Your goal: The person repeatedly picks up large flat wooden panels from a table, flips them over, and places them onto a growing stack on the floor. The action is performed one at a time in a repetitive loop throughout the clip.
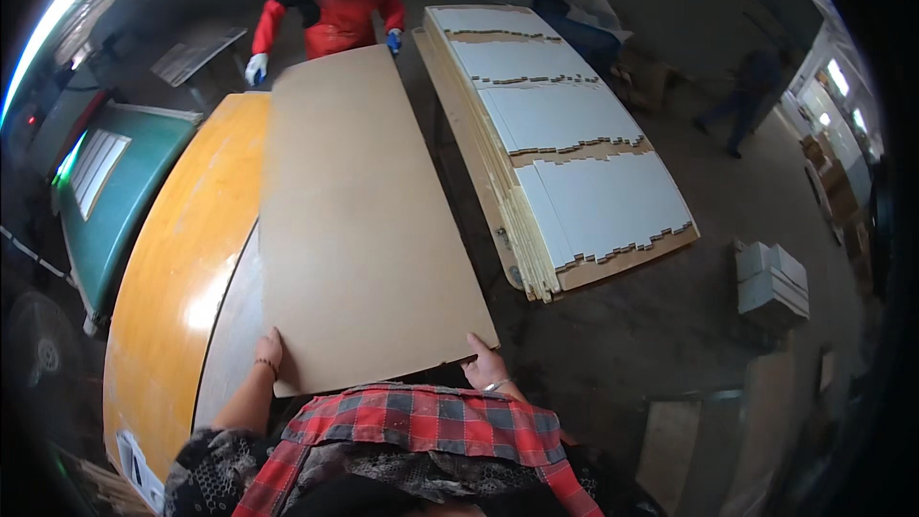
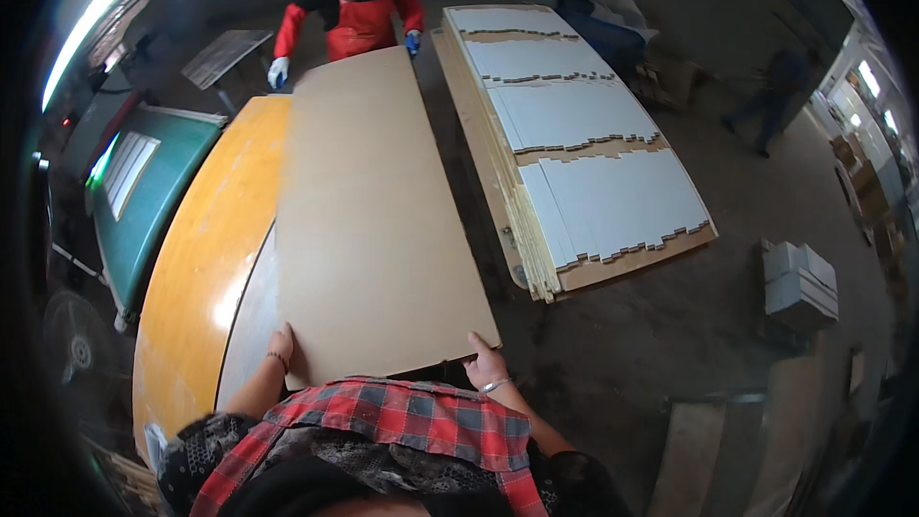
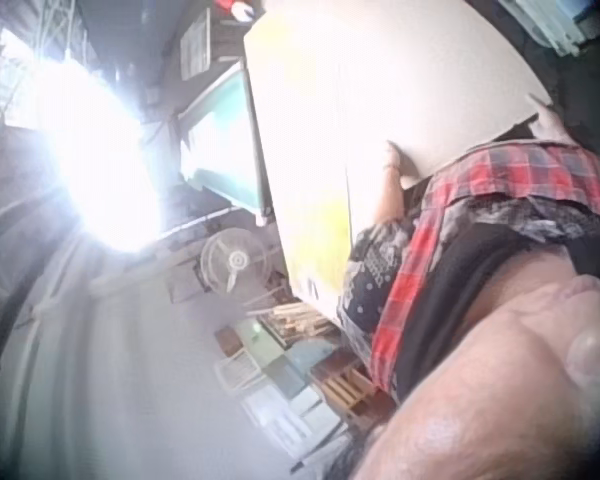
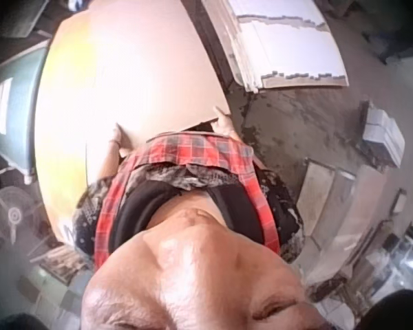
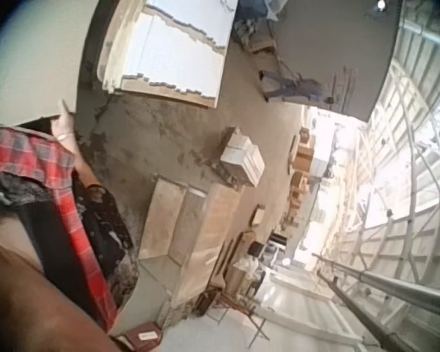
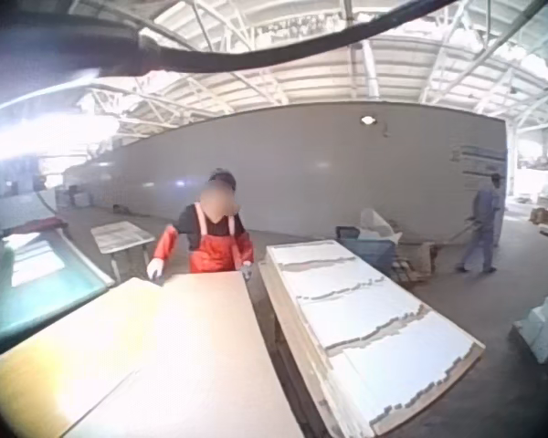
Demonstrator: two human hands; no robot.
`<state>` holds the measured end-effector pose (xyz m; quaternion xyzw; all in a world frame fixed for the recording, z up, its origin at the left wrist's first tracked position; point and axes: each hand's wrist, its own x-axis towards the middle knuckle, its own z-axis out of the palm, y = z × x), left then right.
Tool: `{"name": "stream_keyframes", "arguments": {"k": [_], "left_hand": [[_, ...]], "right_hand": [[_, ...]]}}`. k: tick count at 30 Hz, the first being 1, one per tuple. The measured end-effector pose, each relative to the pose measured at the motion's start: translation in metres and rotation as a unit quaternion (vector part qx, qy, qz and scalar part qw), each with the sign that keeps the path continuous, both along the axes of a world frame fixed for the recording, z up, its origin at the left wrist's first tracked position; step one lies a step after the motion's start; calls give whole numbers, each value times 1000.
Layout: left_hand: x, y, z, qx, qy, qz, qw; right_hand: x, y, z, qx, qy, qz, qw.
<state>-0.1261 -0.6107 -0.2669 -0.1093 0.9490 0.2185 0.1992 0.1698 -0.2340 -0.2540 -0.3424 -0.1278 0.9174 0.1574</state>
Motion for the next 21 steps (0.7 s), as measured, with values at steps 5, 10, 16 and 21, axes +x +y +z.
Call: {"name": "stream_keyframes", "arguments": {"k": [5, 10, 16, 21], "left_hand": [[-6, -15, 7, 285, -95, 141, 943], [-5, 17, 70, 307, -66, 79, 946], [40, 126, 129, 322, -36, 100, 941], [89, 233, 160, 399, -51, 54, 914]], "right_hand": [[-4, 12, 49, 8, -86, 143, 986], [-2, 38, 108, 104, -3, 131, 986], [6, 134, 182, 295, 79, 43, 951], [66, 257, 217, 283, 131, 21, 950]]}}
